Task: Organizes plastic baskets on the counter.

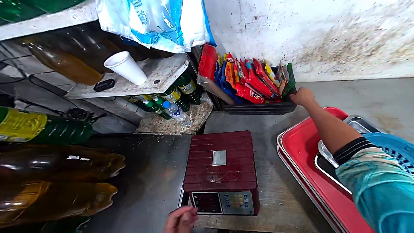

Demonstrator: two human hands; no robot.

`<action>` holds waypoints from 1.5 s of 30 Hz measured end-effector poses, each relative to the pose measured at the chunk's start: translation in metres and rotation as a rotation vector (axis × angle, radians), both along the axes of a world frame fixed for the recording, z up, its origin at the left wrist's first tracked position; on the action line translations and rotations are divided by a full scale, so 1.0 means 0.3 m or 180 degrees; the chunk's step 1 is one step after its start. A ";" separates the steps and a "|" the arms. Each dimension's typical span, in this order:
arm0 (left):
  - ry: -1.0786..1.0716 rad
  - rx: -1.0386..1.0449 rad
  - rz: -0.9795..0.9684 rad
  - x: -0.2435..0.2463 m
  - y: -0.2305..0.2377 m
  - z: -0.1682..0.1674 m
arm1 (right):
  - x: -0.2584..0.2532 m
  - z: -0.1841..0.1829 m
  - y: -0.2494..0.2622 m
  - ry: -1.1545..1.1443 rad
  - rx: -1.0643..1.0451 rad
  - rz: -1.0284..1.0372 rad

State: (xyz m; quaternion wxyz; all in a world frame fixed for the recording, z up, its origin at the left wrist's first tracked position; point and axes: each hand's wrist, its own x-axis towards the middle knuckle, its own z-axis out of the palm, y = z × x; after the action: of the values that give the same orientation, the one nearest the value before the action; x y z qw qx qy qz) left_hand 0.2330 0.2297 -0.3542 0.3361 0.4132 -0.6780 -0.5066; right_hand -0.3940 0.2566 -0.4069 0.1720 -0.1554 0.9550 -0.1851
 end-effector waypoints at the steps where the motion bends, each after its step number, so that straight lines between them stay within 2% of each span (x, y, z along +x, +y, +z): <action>1: 0.0173 0.0023 -0.0305 -0.094 0.044 0.009 | -0.012 0.012 0.005 -0.0131 -0.0221 -0.0103; 3: 0.0416 0.0324 -0.0881 -0.277 0.150 0.023 | -0.036 0.022 0.015 -0.0574 -0.0947 -0.0413; 5: 0.0414 0.0918 -0.1415 -0.453 0.246 0.014 | -0.036 0.032 0.035 -0.1179 -0.1674 -0.0612; 7: 0.0369 0.1669 -0.1822 -0.637 0.292 -0.038 | -0.004 0.061 0.067 -0.1572 -0.2047 -0.0712; 8: 0.0397 0.2038 -0.1809 -0.732 0.300 -0.076 | 0.002 0.063 0.085 -0.1641 -0.2152 -0.0683; 10: 0.0438 0.2405 -0.1327 -0.909 0.287 -0.142 | 0.012 0.057 0.131 -0.1740 -0.2321 -0.0607; 12: 0.0363 0.2092 -0.0830 -1.058 0.242 -0.195 | 0.015 0.067 0.187 -0.1766 -0.2493 -0.0657; 15: 0.0070 0.1493 -0.0410 -1.204 0.146 -0.256 | 0.018 0.108 0.285 -0.1747 -0.2797 -0.0804; 17: -0.0156 0.1466 -0.0147 -1.280 0.090 -0.284 | 0.012 0.140 0.360 -0.1684 -0.3003 -0.0882; 21: -0.0056 0.2371 0.0581 -1.452 -0.040 -0.313 | -0.003 0.226 0.481 -0.1592 -0.3213 -0.1020; 24: 0.0220 0.2917 0.0712 -1.559 -0.103 -0.351 | -0.017 0.275 0.564 -0.1505 -0.3357 -0.1128; 27: 0.0469 0.3128 0.0576 -1.613 -0.161 -0.396 | -0.038 0.325 0.640 -0.1248 -0.3448 -0.1165; 29: 0.0424 0.3079 0.0547 -1.620 -0.188 -0.376 | -0.065 0.344 0.697 -0.1061 -0.3459 -0.1223; 38: 0.0498 0.3269 0.0154 -1.396 -0.192 -0.110 | -0.273 0.403 0.924 -0.1032 -0.3411 -0.1286; 45: 0.0018 0.2541 -0.0040 -1.219 -0.238 0.103 | -0.283 0.480 0.989 -0.0931 -0.3539 -0.1306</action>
State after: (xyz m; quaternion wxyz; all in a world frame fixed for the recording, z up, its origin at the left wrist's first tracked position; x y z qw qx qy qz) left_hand -0.1326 0.1584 -0.3234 0.1479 0.5058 -0.4295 -0.7334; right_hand -0.4790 0.5534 -0.2628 0.1554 -0.0076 0.6922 -0.7047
